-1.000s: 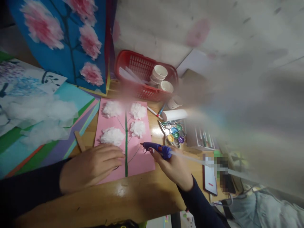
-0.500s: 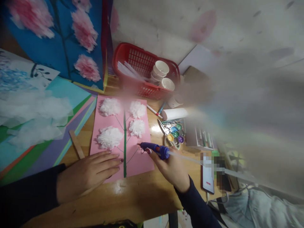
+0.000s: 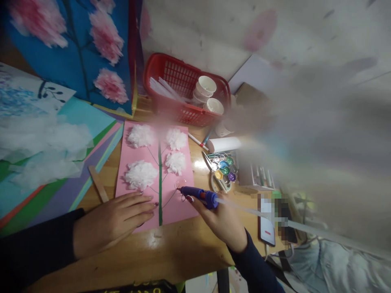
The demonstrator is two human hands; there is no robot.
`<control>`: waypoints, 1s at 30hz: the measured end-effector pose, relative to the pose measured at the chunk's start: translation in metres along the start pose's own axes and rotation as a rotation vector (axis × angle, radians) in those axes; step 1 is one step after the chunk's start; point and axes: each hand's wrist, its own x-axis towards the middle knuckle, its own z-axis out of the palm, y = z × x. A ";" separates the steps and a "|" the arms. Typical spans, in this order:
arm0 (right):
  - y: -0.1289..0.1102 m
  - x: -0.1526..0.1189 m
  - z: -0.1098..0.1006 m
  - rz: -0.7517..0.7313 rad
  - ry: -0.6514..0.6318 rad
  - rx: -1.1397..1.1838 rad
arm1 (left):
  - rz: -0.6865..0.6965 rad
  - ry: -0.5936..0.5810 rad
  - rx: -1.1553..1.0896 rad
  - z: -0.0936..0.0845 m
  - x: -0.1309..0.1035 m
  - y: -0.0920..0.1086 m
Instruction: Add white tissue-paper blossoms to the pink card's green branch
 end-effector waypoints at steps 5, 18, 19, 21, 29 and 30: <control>0.002 -0.005 -0.007 -0.024 -0.108 0.063 | -0.020 -0.039 0.001 -0.004 -0.001 0.001; 0.006 -0.003 0.003 -0.004 0.038 -0.013 | -0.045 -0.055 -0.013 -0.007 0.001 0.003; 0.007 -0.004 0.002 0.000 0.040 -0.015 | -0.042 -0.049 -0.015 -0.006 0.001 0.003; 0.010 -0.006 0.001 0.009 0.039 -0.012 | -0.036 -0.033 -0.020 -0.002 -0.001 0.002; 0.011 -0.010 -0.007 0.004 -0.012 0.015 | -0.084 0.049 -0.245 -0.029 0.017 0.003; 0.009 -0.010 -0.009 -0.004 -0.036 0.029 | -0.149 0.071 -0.300 -0.039 0.026 0.005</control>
